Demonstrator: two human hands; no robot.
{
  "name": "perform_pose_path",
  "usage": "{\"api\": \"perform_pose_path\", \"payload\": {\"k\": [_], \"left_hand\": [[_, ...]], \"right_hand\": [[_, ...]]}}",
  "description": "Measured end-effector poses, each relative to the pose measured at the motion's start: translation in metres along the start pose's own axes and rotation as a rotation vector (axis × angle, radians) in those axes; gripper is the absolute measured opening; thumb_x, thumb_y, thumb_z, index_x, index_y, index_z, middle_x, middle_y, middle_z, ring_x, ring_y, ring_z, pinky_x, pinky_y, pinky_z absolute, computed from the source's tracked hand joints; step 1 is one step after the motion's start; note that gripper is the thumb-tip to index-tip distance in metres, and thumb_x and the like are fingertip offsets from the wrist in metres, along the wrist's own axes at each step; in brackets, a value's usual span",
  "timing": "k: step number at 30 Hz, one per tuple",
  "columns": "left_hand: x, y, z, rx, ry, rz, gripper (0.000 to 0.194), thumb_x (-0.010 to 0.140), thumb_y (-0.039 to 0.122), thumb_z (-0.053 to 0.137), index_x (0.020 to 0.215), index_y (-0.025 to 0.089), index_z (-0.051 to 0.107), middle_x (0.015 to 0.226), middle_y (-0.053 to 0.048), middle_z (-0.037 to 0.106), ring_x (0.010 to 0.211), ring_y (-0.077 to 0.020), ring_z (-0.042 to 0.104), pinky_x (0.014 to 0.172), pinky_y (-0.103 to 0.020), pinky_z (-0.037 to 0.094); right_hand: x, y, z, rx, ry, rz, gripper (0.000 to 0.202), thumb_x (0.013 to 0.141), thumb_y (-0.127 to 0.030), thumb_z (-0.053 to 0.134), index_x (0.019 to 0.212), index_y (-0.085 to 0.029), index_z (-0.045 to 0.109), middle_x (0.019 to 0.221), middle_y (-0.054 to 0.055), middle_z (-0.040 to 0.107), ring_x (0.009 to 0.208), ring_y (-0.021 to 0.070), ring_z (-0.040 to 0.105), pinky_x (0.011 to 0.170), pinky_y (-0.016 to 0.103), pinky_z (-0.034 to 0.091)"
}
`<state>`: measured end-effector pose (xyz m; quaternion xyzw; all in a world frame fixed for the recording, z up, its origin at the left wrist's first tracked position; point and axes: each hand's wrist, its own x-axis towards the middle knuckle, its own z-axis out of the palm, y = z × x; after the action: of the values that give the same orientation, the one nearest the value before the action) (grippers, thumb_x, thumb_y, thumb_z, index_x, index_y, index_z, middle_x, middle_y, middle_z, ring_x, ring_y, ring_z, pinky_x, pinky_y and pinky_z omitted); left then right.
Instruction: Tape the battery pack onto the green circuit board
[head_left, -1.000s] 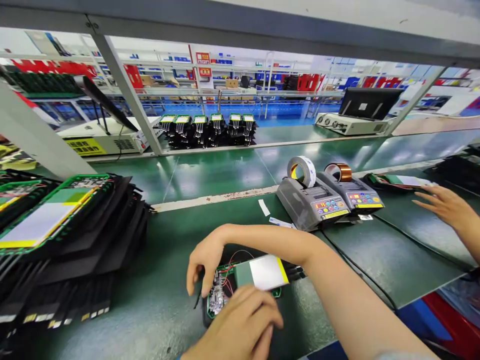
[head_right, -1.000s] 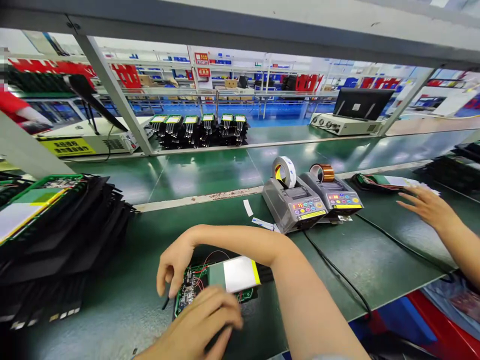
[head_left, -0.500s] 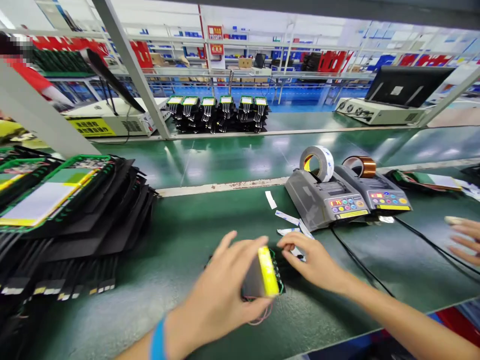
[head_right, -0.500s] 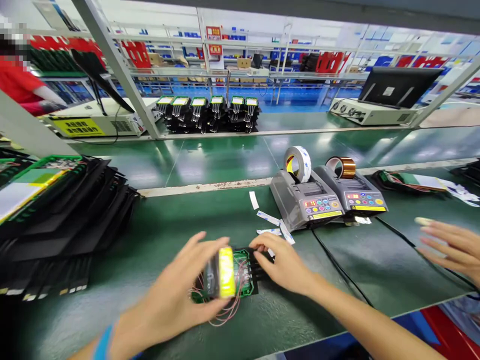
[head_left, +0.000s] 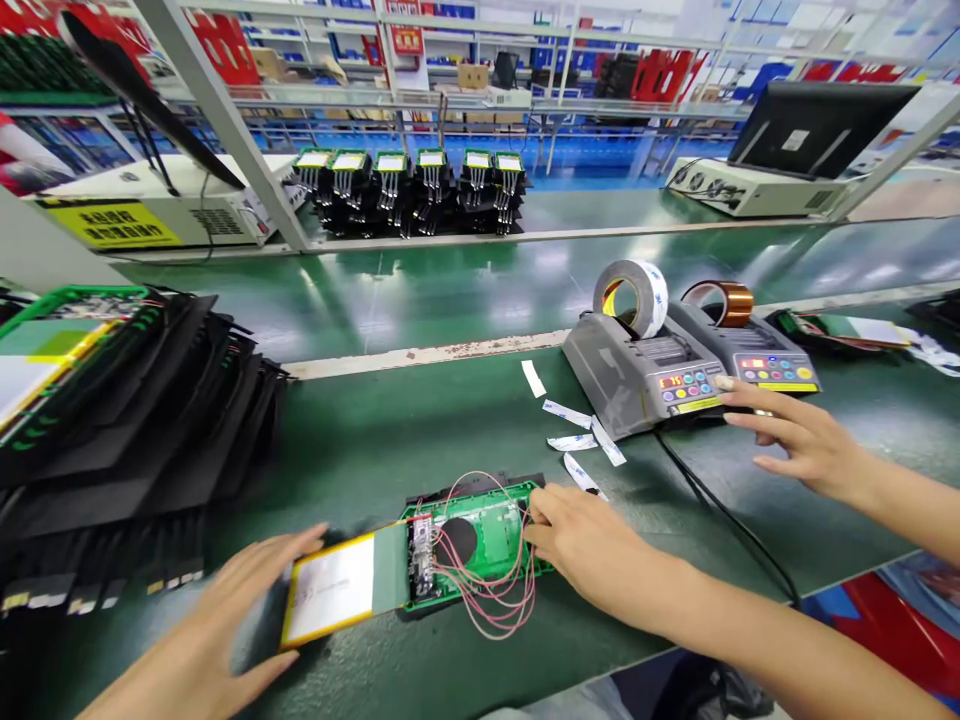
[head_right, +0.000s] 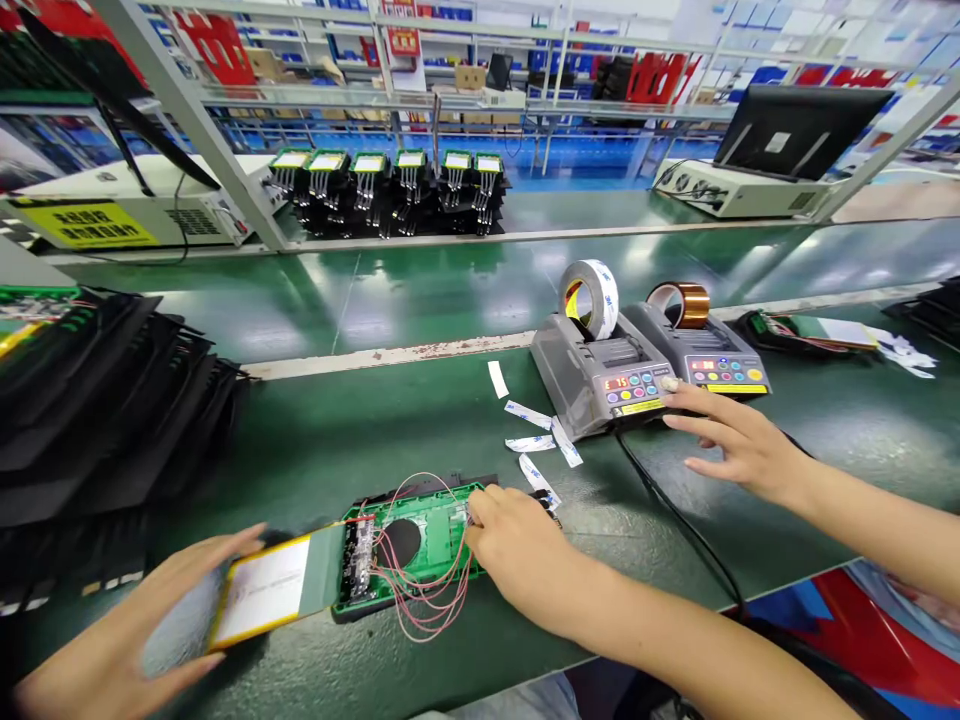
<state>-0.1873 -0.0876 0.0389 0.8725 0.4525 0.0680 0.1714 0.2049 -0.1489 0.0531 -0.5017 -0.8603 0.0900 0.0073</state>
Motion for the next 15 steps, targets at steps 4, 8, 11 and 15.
{"api": "perform_pose_path", "payload": {"k": [4, 8, 11, 15], "left_hand": [[0.046, 0.054, -0.007, -0.074, -0.029, 0.104, 0.055, 0.086, 0.036, 0.057, 0.138, 0.034, 0.040, 0.134, -0.004, 0.053, 0.119, -0.0239, 0.055, 0.098, -0.035, 0.049], [0.109, 0.131, 0.004, -0.117, -0.202, 0.286, 0.034, 0.098, 0.029, 0.033, 0.120, 0.026, 0.059, 0.109, -0.002, 0.070, 0.096, -0.0168, 0.067, 0.086, -0.028, 0.052], [0.143, 0.168, 0.024, 0.035, -0.273, 0.350, 0.031, 0.094, 0.033, 0.041, 0.106, 0.021, 0.067, 0.089, -0.007, 0.074, 0.081, -0.0248, 0.071, 0.072, -0.035, 0.055], [0.159, 0.184, 0.039, 0.124, -0.267, 0.374, 0.021, 0.081, 0.029, 0.056, 0.085, 0.014, 0.070, 0.076, -0.014, 0.072, 0.074, -0.0323, 0.070, 0.065, -0.040, 0.054]], "right_hand": [[-0.008, -0.002, 0.016, 0.046, 0.144, -0.114, 0.019, 0.095, -0.013, 0.045, 0.085, -0.017, 0.061, 0.083, 0.003, 0.057, 0.069, 0.0145, 0.050, 0.058, 0.027, 0.038], [-0.024, -0.001, 0.039, 0.161, 0.383, -0.052, 0.026, 0.098, -0.016, 0.037, 0.091, -0.019, 0.062, 0.079, 0.002, 0.057, 0.065, 0.0129, 0.050, 0.055, 0.024, 0.037], [-0.029, 0.000, 0.048, 0.224, 0.470, -0.041, 0.025, 0.097, -0.017, 0.039, 0.088, -0.021, 0.063, 0.077, 0.002, 0.056, 0.065, 0.0122, 0.051, 0.055, 0.023, 0.038], [-0.027, 0.000, 0.048, 0.294, 0.470, -0.036, 0.024, 0.096, -0.019, 0.042, 0.089, -0.021, 0.065, 0.078, 0.003, 0.056, 0.066, 0.0122, 0.051, 0.056, 0.022, 0.039]]}}
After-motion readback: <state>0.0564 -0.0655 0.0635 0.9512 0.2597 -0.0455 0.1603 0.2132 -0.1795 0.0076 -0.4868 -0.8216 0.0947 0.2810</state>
